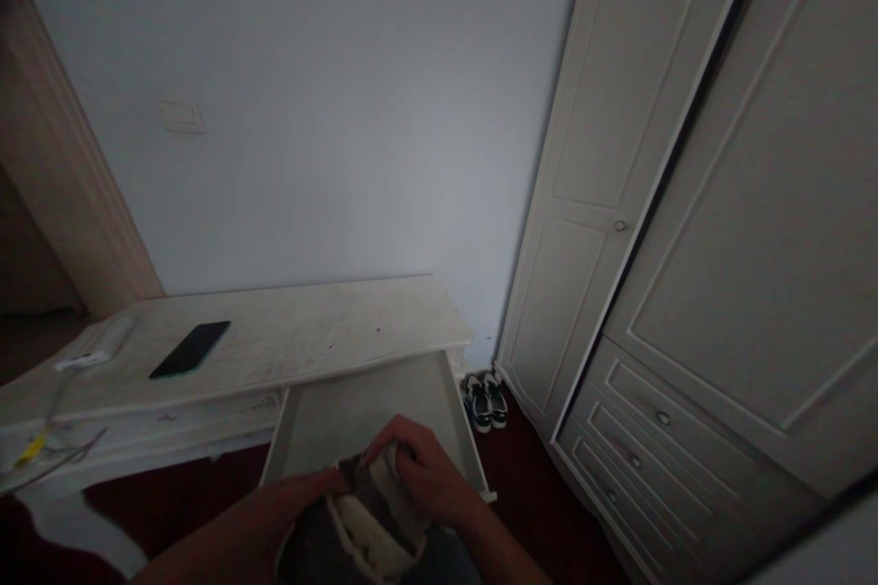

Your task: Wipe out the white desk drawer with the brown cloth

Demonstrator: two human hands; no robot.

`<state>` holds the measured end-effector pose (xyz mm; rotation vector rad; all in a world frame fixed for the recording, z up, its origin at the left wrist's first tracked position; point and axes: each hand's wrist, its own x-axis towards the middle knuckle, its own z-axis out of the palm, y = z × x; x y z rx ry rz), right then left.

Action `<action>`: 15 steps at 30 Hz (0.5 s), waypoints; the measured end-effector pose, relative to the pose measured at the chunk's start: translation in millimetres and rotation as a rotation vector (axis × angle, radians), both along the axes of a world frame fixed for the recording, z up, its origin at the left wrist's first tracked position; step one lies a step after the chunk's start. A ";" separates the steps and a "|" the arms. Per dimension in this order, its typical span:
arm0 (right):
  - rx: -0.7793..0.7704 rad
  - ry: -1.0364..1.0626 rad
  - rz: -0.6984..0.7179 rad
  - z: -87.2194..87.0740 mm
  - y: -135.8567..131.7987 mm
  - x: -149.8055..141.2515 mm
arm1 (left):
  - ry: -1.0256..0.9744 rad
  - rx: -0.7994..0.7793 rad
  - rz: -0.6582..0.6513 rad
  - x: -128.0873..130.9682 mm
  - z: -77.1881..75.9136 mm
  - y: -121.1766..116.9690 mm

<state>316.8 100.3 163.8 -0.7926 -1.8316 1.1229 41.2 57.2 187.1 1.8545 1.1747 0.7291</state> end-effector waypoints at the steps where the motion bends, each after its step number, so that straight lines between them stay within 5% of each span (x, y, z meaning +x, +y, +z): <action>1: 0.007 -0.002 -0.008 -1.4 1.7 0.2 | -0.026 -0.039 -0.038 2.5 0.4 1.8; 3: 0.000 0.001 -0.051 -5.8 6.8 1.9 | -0.118 -0.078 -0.022 7.0 0.9 6.6; 7: -0.056 0.014 -0.131 -14.4 16.8 7.0 | -0.378 -0.121 0.231 5.4 -2.9 13.7; 15: 0.120 -0.131 0.052 -18.6 1.4 -1.9 | -0.791 -0.181 0.583 -0.3 -31.0 8.3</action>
